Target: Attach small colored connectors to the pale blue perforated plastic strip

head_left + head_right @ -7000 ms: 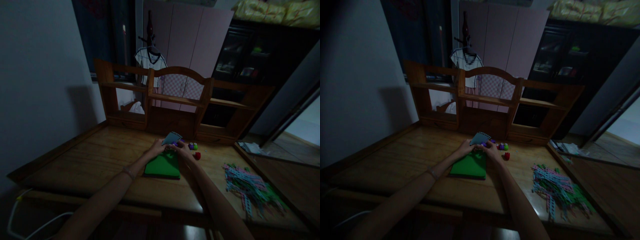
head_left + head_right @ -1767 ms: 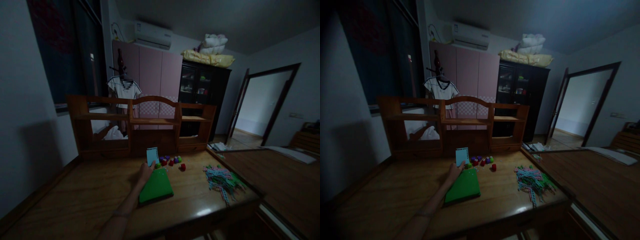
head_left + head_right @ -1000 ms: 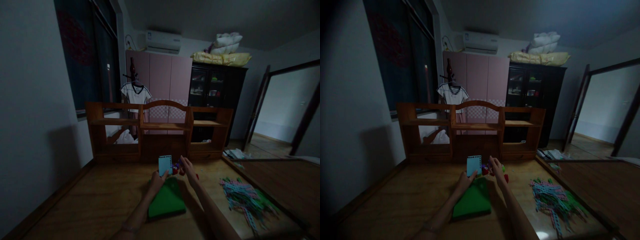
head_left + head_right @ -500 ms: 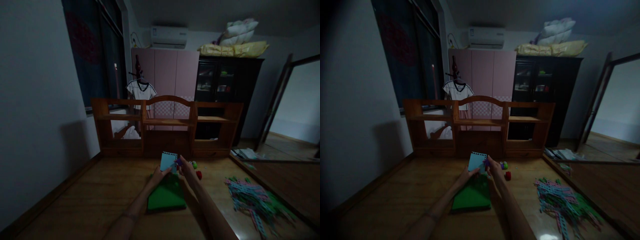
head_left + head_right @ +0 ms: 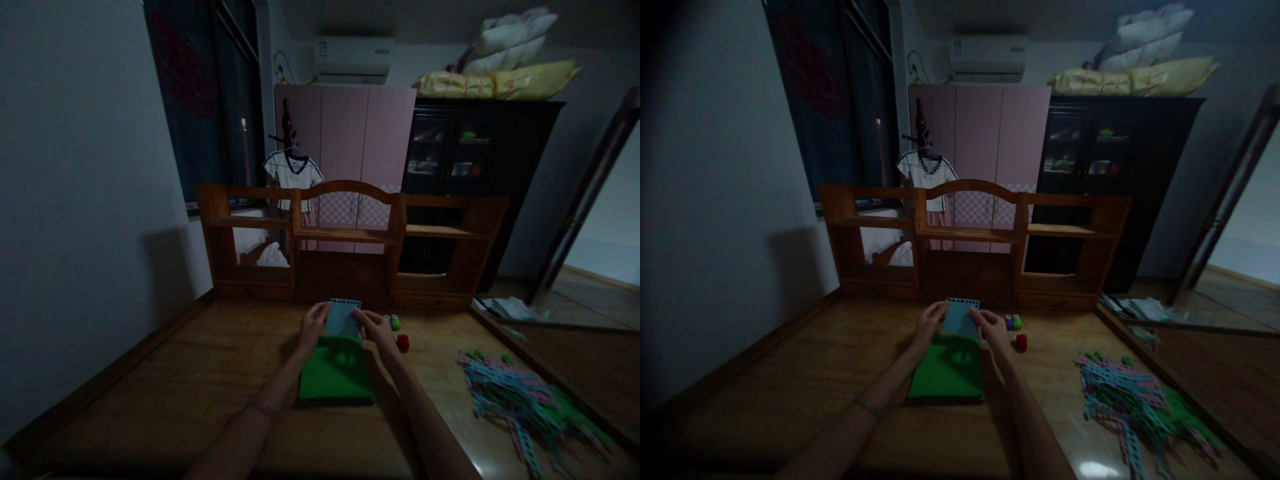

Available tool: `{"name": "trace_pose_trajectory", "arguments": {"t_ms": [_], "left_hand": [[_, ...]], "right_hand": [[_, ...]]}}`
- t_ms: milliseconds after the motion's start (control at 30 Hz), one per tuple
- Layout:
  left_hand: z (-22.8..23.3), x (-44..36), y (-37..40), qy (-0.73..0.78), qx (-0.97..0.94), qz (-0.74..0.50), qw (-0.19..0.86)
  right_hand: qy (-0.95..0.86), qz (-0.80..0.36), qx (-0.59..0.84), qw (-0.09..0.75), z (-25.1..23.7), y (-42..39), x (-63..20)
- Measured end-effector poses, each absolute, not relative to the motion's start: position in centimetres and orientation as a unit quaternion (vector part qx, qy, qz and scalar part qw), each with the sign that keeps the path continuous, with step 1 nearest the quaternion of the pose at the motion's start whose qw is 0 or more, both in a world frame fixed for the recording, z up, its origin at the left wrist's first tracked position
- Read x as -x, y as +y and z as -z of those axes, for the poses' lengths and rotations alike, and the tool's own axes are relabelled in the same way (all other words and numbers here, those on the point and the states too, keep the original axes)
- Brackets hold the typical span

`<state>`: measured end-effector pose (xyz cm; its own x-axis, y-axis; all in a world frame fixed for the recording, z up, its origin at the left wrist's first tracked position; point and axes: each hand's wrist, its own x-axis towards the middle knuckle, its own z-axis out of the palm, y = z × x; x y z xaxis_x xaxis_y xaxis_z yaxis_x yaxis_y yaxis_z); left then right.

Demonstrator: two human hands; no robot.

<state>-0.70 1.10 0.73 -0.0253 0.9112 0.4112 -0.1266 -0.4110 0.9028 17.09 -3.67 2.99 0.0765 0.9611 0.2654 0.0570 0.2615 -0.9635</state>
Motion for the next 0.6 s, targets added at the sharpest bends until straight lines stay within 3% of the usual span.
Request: {"name": "trace_pose_trajectory", "arguments": {"t_ms": [600], "left_hand": [[-1.3, 0.6, 0.2, 0.379, -0.58, -0.631, 0.349]], "right_hand": [[-0.577, -0.384, 0.471, 0.546, -2.5, -3.4, -17.0]]}}
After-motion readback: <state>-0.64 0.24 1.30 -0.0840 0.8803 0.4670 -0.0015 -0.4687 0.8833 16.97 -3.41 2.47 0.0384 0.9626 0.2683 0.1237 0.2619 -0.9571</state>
